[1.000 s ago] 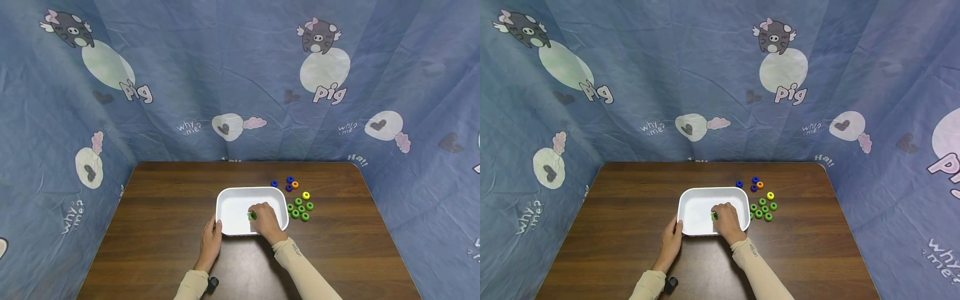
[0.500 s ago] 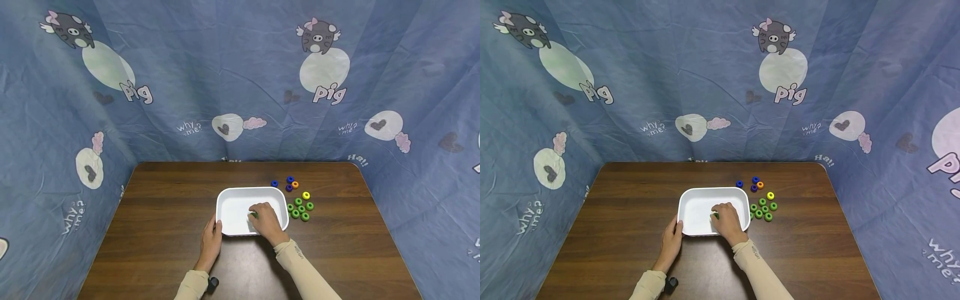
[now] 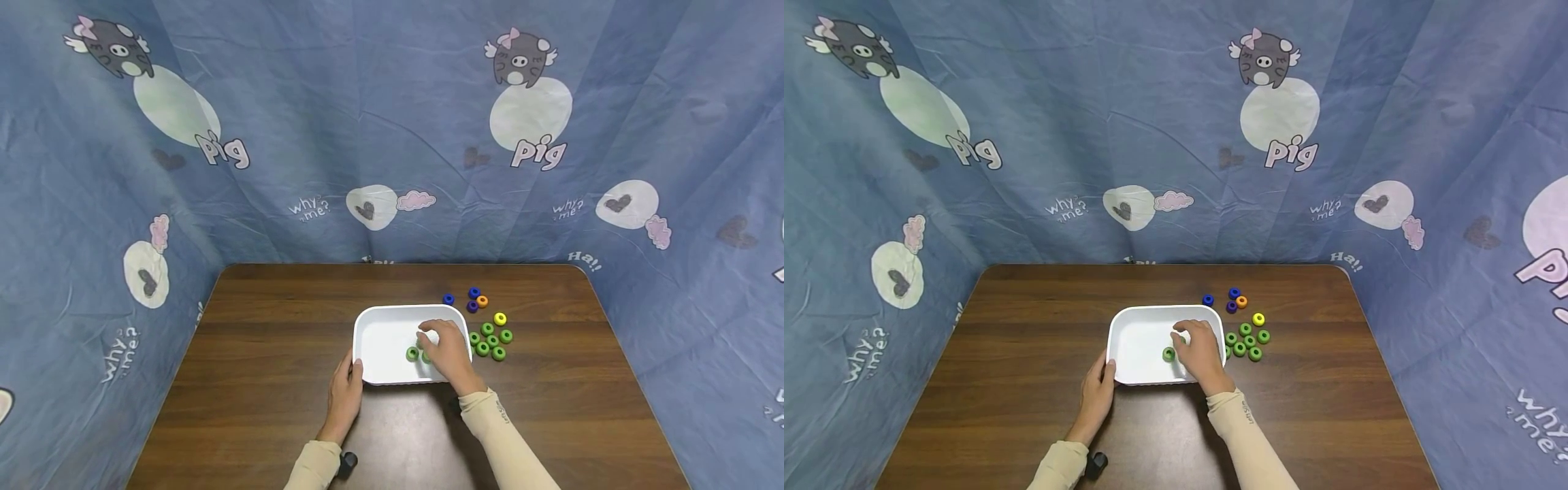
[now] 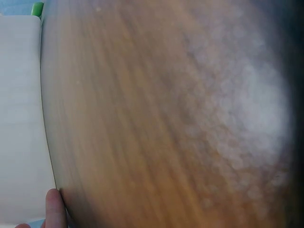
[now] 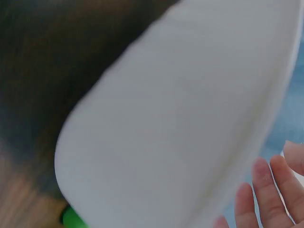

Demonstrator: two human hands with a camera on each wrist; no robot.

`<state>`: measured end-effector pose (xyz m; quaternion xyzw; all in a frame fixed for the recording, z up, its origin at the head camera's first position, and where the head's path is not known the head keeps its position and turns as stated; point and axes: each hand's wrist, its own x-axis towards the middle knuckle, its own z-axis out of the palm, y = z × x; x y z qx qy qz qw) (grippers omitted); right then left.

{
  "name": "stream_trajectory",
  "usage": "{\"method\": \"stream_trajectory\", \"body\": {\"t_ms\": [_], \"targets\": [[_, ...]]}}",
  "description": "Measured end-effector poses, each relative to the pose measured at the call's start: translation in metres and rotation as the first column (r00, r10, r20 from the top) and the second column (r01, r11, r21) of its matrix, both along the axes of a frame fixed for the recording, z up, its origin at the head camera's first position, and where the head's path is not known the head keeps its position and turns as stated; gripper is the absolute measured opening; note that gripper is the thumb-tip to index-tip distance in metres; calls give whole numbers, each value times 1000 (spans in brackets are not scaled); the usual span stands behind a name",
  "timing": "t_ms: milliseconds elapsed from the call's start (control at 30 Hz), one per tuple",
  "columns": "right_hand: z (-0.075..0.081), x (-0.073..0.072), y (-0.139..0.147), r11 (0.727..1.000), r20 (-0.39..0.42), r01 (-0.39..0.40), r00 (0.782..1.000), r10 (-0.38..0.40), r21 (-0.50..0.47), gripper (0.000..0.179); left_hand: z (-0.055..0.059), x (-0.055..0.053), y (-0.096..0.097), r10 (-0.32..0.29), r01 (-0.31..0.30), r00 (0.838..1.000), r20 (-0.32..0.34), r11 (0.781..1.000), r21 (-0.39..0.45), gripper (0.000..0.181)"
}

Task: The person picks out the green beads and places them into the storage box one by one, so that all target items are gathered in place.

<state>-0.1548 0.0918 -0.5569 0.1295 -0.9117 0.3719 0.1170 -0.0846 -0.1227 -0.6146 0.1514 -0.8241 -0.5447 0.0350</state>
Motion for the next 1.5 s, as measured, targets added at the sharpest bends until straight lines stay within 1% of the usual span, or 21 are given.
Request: {"method": "stream_trajectory", "body": {"t_ms": [167, 233, 367, 467, 600, 667, 767, 833, 933, 1000, 1167, 1367, 1500], "targets": [[8, -4, 13, 996, 58, 62, 997, -58, -67, 16, 0, 0, -1, -7, 7, 1000, 8, 1000, -14, 51], [9, -5, 19, 993, 70, 95, 994, -89, -77, 16, 0, 1, -1, -9, 9, 1000, 10, 1000, -17, 51], [10, -8, 30, 983, 73, 160, 985, -154, -91, 15, 1, 1, -1, -11, 12, 1000, 2, 1000, -12, 51], [10, -9, 38, 972, 58, 204, 978, -199, -115, 13, 0, 1, -1, -13, 13, 1000, -9, 1000, -10, 51], [5, -10, 48, 958, 57, 250, 968, -245, -140, 14, 0, 1, -1, -14, 14, 1000, -14, 1000, -5, 50], [3, -9, 54, 951, 88, 274, 961, -263, -144, 16, 0, 1, -1, -15, 15, 1000, -17, 1000, -7, 50], [0, -8, 62, 937, 157, 311, 945, -287, -159, 19, 1, 1, 0, -15, 15, 1000, -13, 1000, -8, 50], [-2, -7, 68, 929, 196, 336, 932, -304, -156, 19, 1, 1, 0, -19, 19, 1000, -15, 1000, -10, 50], [-5, -6, 77, 919, 221, 363, 919, -327, -150, 19, 1, 1, 0, -19, 19, 1000, -12, 1000, -11, 51], [-7, -5, 83, 916, 220, 379, 912, -346, -133, 19, 1, 1, -1, -18, 18, 1000, -14, 1000, -16, 51], [-11, -4, 93, 902, 224, 411, 899, -377, -132, 20, -1, 1, 0, -8, 7, 1000, -22, 1000, -26, 50], [-19, -1, 102, 885, 250, 447, 878, -407, -131, 20, -1, 1, -1, -12, 12, 1000, -2, 1000, -12, 51], [-22, 1, 107, 870, 232, 480, 864, -447, -109, 17, 0, 1, -1, -13, 13, 1000, 1, 1000, -6, 51]]}}
